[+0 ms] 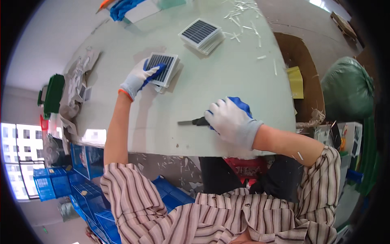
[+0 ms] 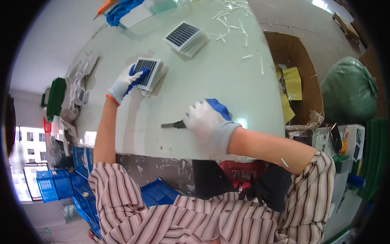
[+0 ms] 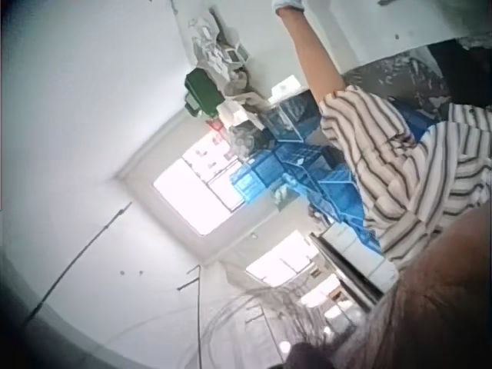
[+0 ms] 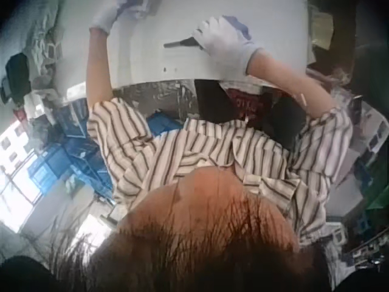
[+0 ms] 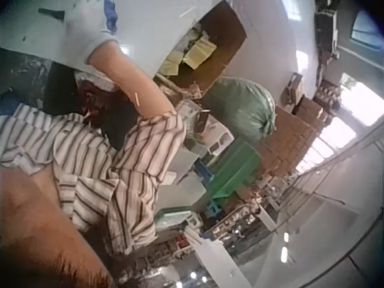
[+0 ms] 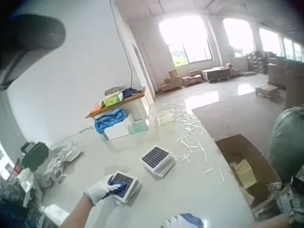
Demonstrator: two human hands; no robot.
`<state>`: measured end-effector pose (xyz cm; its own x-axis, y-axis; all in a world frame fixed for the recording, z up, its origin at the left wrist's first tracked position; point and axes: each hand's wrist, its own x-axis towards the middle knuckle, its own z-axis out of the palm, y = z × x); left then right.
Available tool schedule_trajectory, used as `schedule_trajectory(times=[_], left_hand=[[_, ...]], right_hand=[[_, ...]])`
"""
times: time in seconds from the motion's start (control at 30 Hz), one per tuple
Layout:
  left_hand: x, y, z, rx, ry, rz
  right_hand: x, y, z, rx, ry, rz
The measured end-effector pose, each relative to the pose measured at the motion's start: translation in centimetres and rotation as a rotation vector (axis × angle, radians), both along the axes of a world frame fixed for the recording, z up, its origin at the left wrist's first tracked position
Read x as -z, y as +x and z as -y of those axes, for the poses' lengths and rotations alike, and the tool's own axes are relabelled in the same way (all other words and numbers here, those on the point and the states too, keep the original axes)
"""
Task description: Use a utility knife to trim the edges of small solar panels and stack them in a container.
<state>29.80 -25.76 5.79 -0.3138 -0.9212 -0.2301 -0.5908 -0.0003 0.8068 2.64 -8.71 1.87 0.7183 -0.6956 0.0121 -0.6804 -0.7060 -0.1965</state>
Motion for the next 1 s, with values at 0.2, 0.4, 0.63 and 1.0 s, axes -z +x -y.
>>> schedule_trajectory(times=[0.2,0.4,0.63,1.0], left_hand=[[0.9,0.0,-2.1,0.001,-0.161,-0.07],[0.9,-6.8,-6.7,0.074,-0.499,0.461],[1.0,-12.2,-10.9,-0.069,-0.485,1.043],[2.0,-17.2,-16.5,0.057,-0.681,0.994]], right_hand=[[-3.1,-5.5,-7.2,0.49,0.088,0.654],[0.3,-8.9,-13.9,0.756,0.56,1.389],[1.0,-9.7,-18.3,0.767,0.673,1.778],[6.0,-12.7,-24.5,0.597,0.907,1.952]])
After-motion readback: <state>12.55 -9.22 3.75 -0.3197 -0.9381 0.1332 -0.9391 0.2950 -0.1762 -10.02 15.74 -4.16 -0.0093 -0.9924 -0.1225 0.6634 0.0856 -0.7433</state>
